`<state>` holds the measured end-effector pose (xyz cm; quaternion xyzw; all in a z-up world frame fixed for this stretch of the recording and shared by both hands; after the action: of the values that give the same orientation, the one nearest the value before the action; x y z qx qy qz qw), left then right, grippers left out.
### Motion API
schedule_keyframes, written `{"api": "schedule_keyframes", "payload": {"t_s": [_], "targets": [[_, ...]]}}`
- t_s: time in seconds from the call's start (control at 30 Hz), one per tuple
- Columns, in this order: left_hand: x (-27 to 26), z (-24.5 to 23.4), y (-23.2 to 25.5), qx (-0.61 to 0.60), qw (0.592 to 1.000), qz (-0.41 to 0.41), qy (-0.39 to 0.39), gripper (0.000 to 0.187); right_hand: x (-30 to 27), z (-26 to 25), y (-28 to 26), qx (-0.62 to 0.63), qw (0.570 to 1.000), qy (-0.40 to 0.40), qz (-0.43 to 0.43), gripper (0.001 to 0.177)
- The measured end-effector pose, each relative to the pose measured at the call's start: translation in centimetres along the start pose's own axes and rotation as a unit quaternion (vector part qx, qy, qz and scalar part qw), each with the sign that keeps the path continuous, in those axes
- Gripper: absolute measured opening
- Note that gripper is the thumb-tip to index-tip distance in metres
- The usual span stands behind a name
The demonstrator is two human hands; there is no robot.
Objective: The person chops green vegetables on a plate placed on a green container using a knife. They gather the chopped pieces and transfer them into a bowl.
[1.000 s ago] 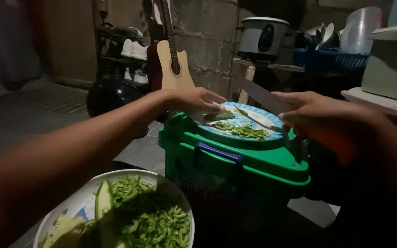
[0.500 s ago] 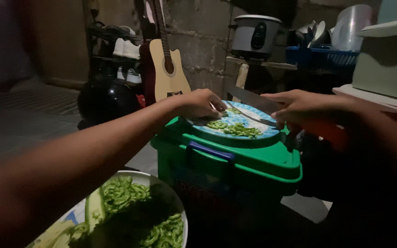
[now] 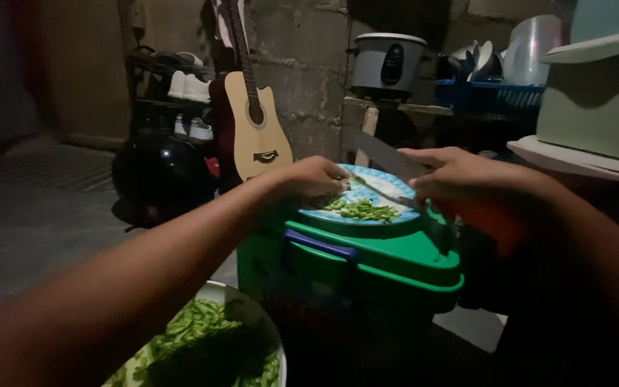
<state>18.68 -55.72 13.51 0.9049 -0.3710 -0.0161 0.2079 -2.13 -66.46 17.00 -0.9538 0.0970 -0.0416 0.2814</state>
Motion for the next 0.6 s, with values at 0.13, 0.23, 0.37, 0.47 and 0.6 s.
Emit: {"api": "schedule_keyframes", "payload": {"t_s": [0.13, 0.23, 0.37, 0.47, 0.6], "targets": [[-2.7, -0.1, -0.5, -0.026, 0.997, -0.028, -0.066, 0.052, -0.4, 0.9, -1.1, -0.003, 1.0, -0.022, -0.011, 0.072], [-5.2, -0.2, -1.1, -0.137, 0.978, -0.09, -0.127, 0.053, 0.1, 0.4, -1.1, -0.042, 0.999, -0.014, 0.006, 0.078], [-6.8, -1.2, -0.6, -0.072, 0.99, -0.078, -0.089, 0.052, 0.1, 0.5, -1.7, -0.056, 0.998, -0.032, 0.003, 0.076], [-6.1, -1.4, -0.4, -0.033, 0.996, -0.063, -0.054, 0.05, -0.3, 0.8, -2.3, -0.047, 0.998, -0.052, 0.005, 0.076], [-4.0, -1.3, -1.4, -0.077, 0.995, -0.055, 0.01, 0.043, -1.2, 1.7, -2.8, -0.028, 0.998, -0.055, 0.027, 0.076]]}}
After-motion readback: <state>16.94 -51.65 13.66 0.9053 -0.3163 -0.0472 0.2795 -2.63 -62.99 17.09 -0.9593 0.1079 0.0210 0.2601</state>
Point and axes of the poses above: each hand's wrist, its own x-axis towards the middle knuckle, its own z-axis out of the palm, y = z × x, the point moved 10 cm from there along x, towards the middle knuckle, and after that the axes turned 15 degrees about -z, right-handed, at the moved point
